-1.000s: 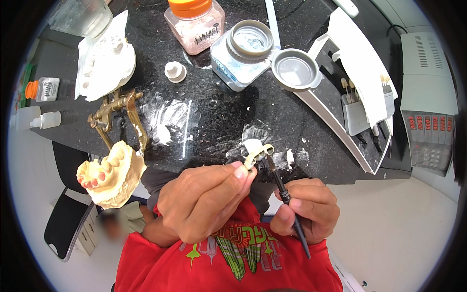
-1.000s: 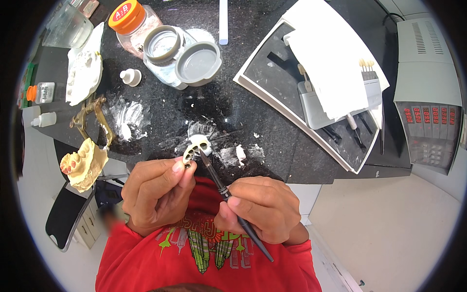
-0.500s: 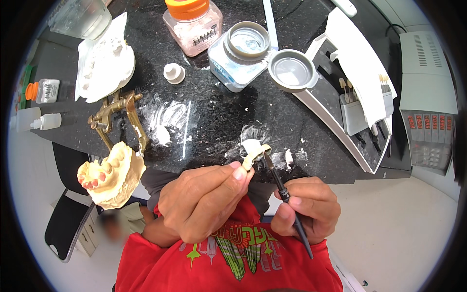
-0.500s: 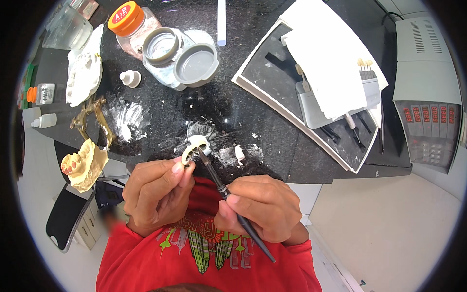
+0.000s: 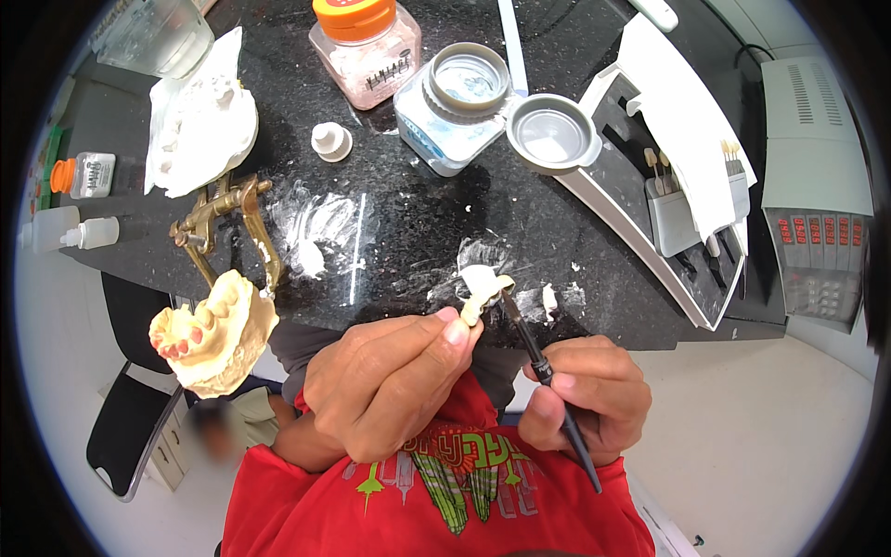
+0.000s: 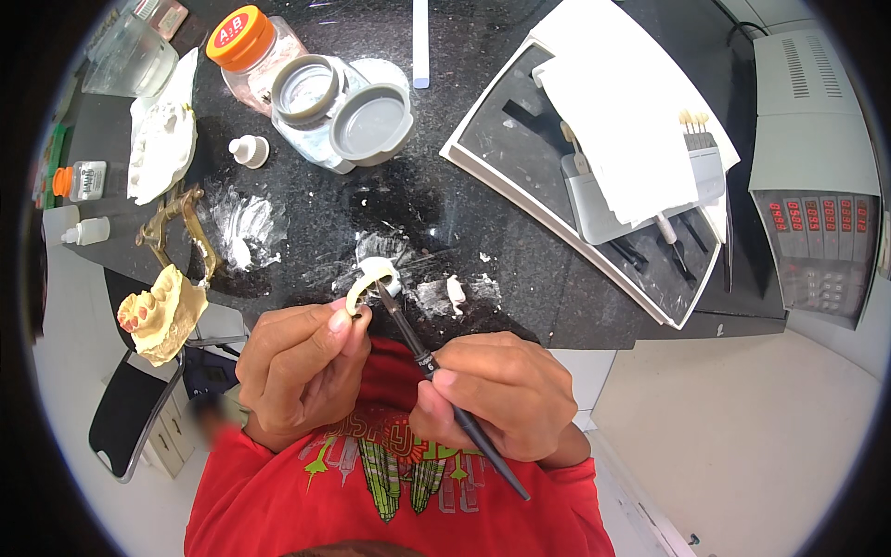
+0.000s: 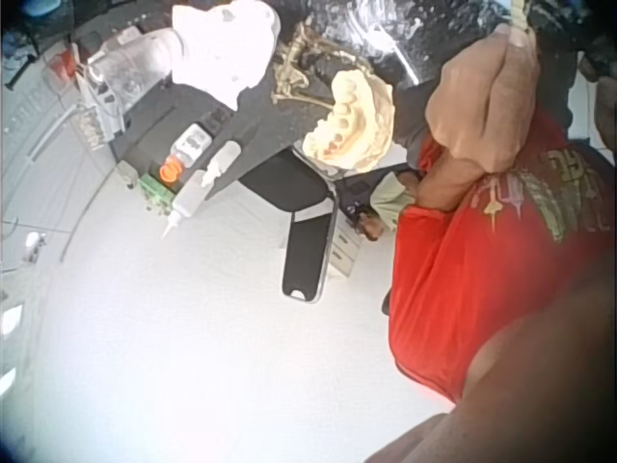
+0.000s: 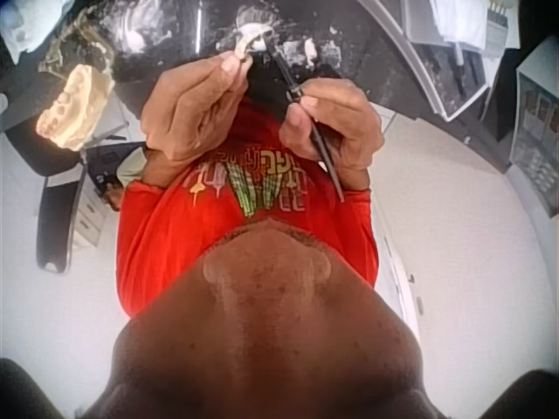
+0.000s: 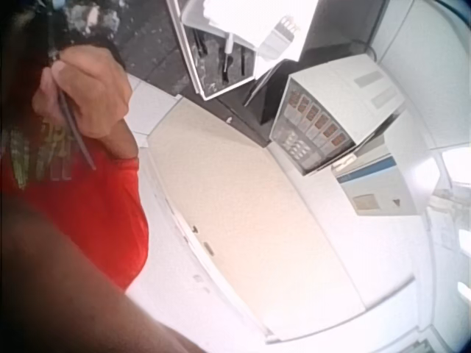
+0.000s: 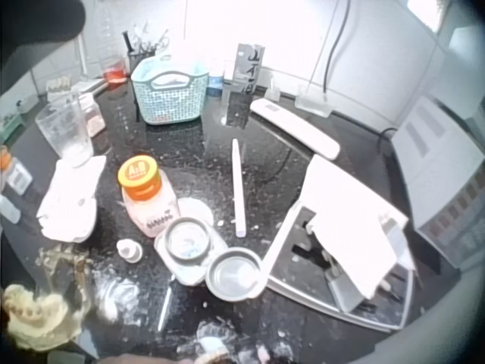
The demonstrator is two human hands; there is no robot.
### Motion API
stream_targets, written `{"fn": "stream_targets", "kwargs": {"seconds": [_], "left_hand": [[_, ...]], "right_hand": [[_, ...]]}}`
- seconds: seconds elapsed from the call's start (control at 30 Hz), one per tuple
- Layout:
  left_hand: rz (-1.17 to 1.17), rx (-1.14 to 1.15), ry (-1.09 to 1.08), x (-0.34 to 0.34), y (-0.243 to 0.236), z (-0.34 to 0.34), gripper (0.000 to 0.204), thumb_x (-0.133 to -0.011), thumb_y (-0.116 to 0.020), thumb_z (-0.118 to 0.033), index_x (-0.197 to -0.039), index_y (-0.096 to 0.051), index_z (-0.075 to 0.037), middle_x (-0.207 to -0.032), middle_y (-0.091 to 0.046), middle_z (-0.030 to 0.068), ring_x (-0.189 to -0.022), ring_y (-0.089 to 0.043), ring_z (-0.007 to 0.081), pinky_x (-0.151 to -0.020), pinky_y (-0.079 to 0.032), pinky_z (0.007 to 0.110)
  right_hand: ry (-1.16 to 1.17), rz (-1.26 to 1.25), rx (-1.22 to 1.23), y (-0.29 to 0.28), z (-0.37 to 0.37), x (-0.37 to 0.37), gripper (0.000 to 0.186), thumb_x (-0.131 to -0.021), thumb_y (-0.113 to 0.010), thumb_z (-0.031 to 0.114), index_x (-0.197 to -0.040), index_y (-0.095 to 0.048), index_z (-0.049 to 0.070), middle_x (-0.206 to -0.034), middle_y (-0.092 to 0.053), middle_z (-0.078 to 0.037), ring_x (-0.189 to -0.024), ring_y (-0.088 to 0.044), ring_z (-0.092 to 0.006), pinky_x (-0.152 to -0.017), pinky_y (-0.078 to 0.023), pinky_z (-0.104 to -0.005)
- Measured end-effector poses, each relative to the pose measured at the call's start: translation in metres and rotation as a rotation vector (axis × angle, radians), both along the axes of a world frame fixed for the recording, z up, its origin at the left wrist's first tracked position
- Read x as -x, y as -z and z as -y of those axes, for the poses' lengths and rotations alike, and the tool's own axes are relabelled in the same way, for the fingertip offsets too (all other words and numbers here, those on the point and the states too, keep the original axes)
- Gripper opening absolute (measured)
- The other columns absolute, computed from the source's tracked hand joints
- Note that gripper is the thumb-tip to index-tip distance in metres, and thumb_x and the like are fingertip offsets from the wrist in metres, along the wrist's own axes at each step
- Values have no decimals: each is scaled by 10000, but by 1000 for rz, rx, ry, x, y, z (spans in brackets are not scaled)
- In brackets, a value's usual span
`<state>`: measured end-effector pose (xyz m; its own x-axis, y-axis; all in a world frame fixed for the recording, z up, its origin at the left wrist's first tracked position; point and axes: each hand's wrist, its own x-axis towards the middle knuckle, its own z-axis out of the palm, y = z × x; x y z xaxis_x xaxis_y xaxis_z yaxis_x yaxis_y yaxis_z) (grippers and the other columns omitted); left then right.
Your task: The person applies ceramic paste to a dental bridge using a brush while holding the bridge and a dental model.
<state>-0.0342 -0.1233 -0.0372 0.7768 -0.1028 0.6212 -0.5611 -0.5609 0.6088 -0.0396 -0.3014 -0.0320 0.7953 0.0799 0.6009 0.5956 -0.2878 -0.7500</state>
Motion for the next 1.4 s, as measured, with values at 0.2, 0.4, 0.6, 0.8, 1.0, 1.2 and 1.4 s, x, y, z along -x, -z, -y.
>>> {"fn": "stream_targets", "kwargs": {"seconds": [0.2, 0.4, 0.6, 0.8, 1.0, 1.2, 1.4], "left_hand": [[2, 14, -4, -1, -2, 0, 344, -708, -803, 103, -990, -650, -21, -870, -665, 107, -719, -688, 217, -595, -563, 276], [7, 38, -40, -1, 1, 2, 330, -672, -818, 92, -947, -669, -11, -816, -680, 107, -671, -690, 195, -561, -556, 251], [-61, 14, -24, -1, -5, -1, 349, -701, -808, 99, -983, -655, -38, -852, -680, 119, -687, -686, 196, -577, -553, 253], [-76, 18, -38, 1, -6, -1, 340, -704, -806, 99, -980, -657, -31, -858, -687, 131, -695, -686, 195, -579, -553, 257], [-23, 95, -96, -4, -2, 5, 300, -629, -869, 64, -870, -698, 13, -777, -695, 111, -622, -675, 172, -528, -555, 238], [-80, 76, -82, -3, -8, 5, 298, -650, -865, 56, -880, -689, -12, -800, -696, 114, -631, -679, 174, -527, -549, 243], [-94, 59, -86, -2, -8, 5, 316, -656, -864, 55, -900, -684, -33, -813, -694, 110, -633, -677, 174, -527, -544, 245]], "right_hand": [[-53, -100, -103, -5, 10, 7, 267, -757, -762, 25, -982, -618, 15, -831, -647, -121, -644, -665, -218, -557, -559, -306], [82, -152, -150, -8, 15, 13, 168, -878, -705, 90, -1020, -648, 21, -884, -636, -122, -677, -667, -195, -567, -530, -266], [177, -237, -7, -17, 38, 14, 171, -835, -709, 11, -997, -655, 20, -854, -635, -147, -644, -621, -150, -551, -489, -225], [177, -392, -82, -25, 45, 12, 156, -835, -695, -17, -965, -611, -11, -813, -647, -162, -689, -648, -160, -620, -529, -241], [19, -404, -21, -27, 48, 5, 225, -784, -717, -77, -956, -583, -21, -811, -677, -171, -691, -677, -155, -595, -535, -245], [-1, -379, 11, -26, 52, 0, 220, -763, -721, -77, -928, -588, -16, -768, -683, -149, -608, -658, -134, -512, -502, -227], [55, -286, 9, -20, 46, -2, 196, -715, -741, -71, -855, -615, -14, -691, -675, -130, -580, -652, -143, -489, -484, -218]]}}
